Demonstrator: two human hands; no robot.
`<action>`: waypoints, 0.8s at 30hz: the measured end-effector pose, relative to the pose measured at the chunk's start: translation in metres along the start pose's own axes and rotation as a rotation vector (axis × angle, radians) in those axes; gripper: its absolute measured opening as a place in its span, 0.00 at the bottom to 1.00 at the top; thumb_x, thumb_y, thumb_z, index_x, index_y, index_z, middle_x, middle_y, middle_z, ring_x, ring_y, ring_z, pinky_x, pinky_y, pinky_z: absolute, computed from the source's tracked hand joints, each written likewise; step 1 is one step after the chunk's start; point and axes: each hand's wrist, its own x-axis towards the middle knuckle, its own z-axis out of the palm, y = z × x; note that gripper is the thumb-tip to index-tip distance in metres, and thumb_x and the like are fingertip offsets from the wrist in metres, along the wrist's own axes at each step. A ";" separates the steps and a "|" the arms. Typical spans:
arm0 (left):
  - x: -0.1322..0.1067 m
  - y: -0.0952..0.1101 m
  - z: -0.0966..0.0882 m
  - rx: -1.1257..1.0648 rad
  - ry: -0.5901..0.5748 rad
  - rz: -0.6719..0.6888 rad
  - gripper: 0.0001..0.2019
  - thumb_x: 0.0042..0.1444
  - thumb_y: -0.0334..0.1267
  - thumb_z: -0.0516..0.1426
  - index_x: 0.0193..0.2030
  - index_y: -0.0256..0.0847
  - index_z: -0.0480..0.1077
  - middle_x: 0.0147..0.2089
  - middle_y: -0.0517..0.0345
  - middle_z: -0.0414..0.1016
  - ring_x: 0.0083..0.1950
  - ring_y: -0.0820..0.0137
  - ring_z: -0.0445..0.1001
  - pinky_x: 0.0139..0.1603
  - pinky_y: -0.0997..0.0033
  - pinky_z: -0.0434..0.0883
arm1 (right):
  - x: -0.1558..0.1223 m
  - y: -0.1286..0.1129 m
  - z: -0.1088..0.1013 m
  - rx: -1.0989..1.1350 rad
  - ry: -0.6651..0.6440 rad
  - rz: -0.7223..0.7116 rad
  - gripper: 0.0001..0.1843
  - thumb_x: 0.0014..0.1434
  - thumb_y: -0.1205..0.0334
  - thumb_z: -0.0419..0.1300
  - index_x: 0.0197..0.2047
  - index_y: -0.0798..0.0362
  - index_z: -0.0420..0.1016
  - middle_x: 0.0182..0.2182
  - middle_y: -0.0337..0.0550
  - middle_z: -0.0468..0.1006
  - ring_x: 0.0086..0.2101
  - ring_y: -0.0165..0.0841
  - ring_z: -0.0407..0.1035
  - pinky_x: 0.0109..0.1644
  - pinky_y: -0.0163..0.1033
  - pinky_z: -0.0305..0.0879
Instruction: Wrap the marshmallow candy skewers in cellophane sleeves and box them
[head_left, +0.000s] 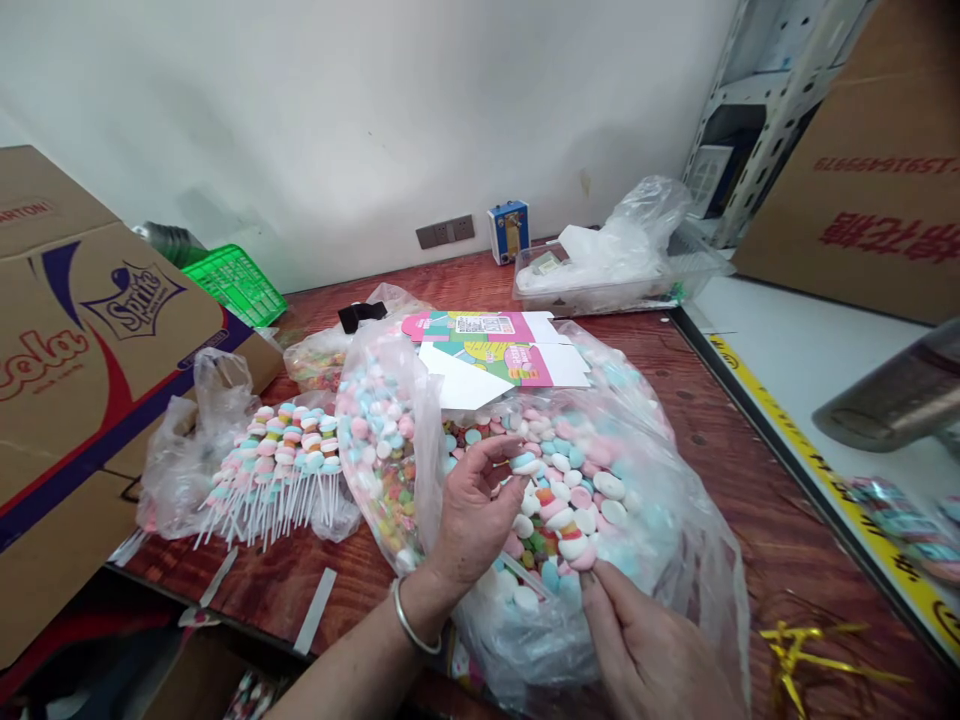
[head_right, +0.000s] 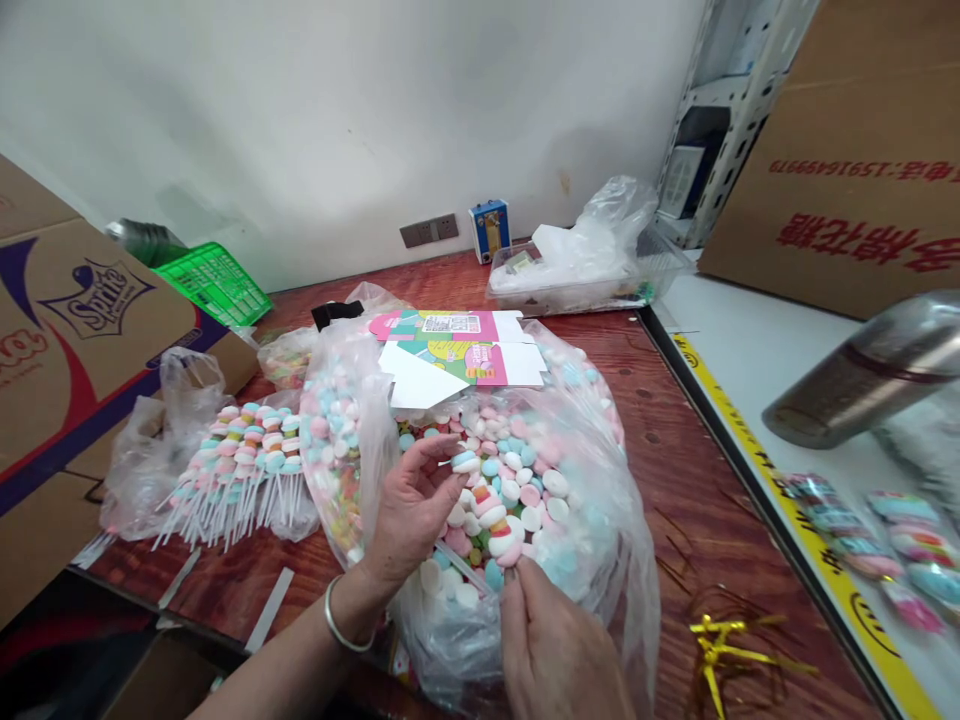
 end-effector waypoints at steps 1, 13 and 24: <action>0.000 0.000 0.000 0.020 -0.006 0.015 0.13 0.56 0.30 0.59 0.49 0.42 0.70 0.47 0.55 0.75 0.50 0.71 0.74 0.52 0.70 0.72 | 0.001 -0.002 0.000 0.026 -0.002 0.001 0.17 0.65 0.53 0.46 0.30 0.46 0.71 0.21 0.40 0.79 0.20 0.36 0.73 0.21 0.36 0.60; -0.009 0.003 -0.001 0.253 0.018 0.250 0.15 0.57 0.27 0.56 0.49 0.46 0.72 0.49 0.54 0.73 0.52 0.68 0.71 0.54 0.67 0.69 | 0.011 -0.014 0.017 0.151 0.097 0.025 0.21 0.66 0.51 0.43 0.32 0.49 0.73 0.23 0.42 0.80 0.24 0.34 0.75 0.26 0.31 0.66; 0.003 0.028 0.019 -0.611 0.124 -0.414 0.15 0.53 0.48 0.61 0.35 0.37 0.69 0.31 0.58 0.69 0.29 0.74 0.68 0.31 0.74 0.69 | 0.001 -0.004 0.035 -0.121 0.185 -0.136 0.19 0.67 0.55 0.44 0.48 0.47 0.76 0.34 0.43 0.84 0.29 0.35 0.79 0.26 0.32 0.69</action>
